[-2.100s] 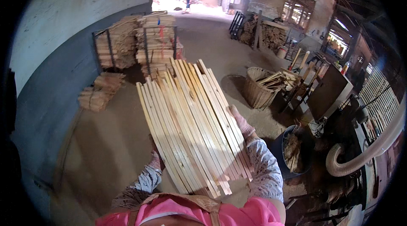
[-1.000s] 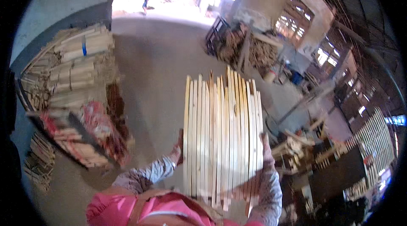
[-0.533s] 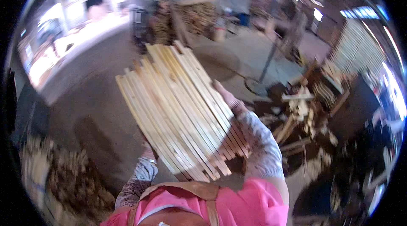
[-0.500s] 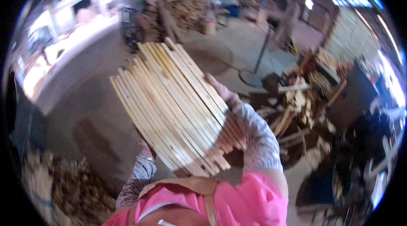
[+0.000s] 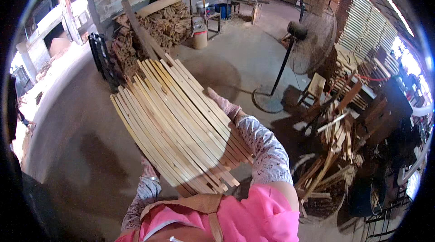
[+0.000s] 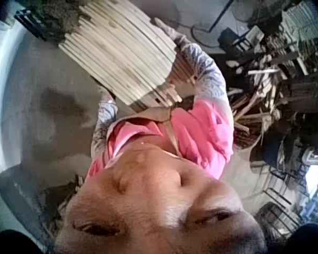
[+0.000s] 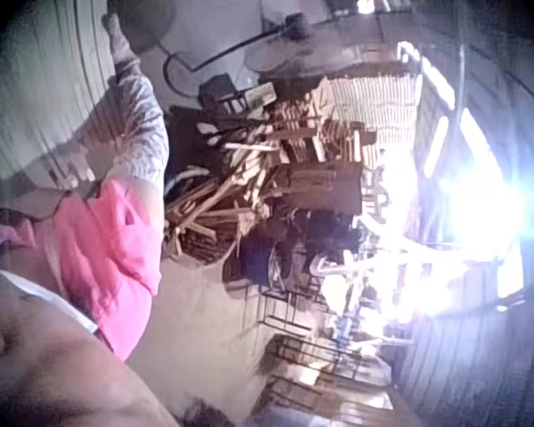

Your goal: The person gathers and stacks thin wooden slats on a large metal table in a workshop. They repeatedly pick up bundles of slats, align them, and place them into neat piles, occasionally moving to different sections of the table to continue the stacking process.

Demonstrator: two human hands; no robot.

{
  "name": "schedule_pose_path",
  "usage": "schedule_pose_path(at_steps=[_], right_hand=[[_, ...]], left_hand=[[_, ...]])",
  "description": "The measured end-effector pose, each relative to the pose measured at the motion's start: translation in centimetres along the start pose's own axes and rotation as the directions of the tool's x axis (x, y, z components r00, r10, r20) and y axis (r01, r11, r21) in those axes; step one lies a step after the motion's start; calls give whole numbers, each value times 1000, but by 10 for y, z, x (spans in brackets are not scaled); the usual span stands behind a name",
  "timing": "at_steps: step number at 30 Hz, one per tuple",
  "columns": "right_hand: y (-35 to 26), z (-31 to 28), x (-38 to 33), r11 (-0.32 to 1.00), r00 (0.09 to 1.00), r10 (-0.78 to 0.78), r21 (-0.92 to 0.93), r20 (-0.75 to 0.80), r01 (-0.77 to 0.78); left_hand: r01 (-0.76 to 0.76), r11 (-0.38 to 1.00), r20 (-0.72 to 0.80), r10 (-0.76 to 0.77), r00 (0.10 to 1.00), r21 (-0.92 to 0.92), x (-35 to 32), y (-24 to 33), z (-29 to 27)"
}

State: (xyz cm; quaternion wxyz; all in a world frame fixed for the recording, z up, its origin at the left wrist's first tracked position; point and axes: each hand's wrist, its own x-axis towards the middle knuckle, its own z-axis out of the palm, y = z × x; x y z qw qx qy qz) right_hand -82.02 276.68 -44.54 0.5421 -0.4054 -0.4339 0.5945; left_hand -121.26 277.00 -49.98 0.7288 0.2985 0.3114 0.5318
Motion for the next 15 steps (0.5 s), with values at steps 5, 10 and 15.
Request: schedule_pose_path(at_steps=[5,10,15], right_hand=[[10,-83,33,861,951,-306,-437,-36,260],[-48,-137,45,938,945,-252,-292,-209,186],[-24,-300,54,988,899,-44,113,-435,103]], left_hand=[[98,995,70,-97,993,-9,94,-38,29],[263,965,145,-260,955,0,194,-89,69],[443,896,310,-431,847,37,322,-142,199]])
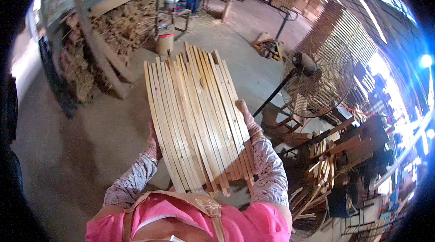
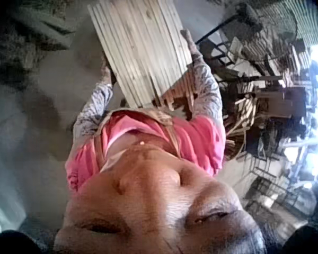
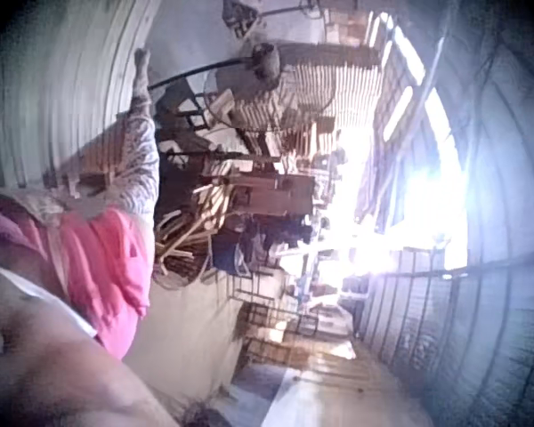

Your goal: The person gathers and stacks thin wooden slats on a large metal table in a workshop. They repeatedly pick up bundles of slats, align them, and place them into neat piles, occasionally moving to different sections of the table to continue the stacking process.

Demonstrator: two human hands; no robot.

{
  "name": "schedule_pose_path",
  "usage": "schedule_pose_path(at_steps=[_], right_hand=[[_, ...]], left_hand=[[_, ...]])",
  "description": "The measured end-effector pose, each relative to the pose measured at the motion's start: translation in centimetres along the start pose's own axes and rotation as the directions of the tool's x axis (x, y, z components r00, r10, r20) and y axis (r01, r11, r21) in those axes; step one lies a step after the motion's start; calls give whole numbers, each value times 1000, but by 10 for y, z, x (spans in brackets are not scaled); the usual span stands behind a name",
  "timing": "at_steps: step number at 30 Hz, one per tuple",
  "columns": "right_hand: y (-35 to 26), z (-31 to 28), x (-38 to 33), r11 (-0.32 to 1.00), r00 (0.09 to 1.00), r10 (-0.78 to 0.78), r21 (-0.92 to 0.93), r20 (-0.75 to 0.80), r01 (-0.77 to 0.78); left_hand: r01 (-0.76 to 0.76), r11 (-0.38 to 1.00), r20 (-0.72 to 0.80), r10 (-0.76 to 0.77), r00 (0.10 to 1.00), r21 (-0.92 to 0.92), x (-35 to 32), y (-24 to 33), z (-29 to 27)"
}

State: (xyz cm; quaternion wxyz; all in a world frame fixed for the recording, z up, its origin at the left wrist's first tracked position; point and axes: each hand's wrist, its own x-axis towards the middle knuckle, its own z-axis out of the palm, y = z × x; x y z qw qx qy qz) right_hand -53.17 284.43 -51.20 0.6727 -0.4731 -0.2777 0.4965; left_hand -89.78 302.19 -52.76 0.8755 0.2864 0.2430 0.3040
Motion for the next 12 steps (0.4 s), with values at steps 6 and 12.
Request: schedule_pose_path(at_steps=[6,12], right_hand=[[-40,-57,61,967,975,-167,-218,-146,133],[-70,-96,191,993,953,-72,-109,-296,42]], left_hand=[[-43,999,268,40,962,4,132,13,20],[194,977,156,-206,966,91,296,20,55]])
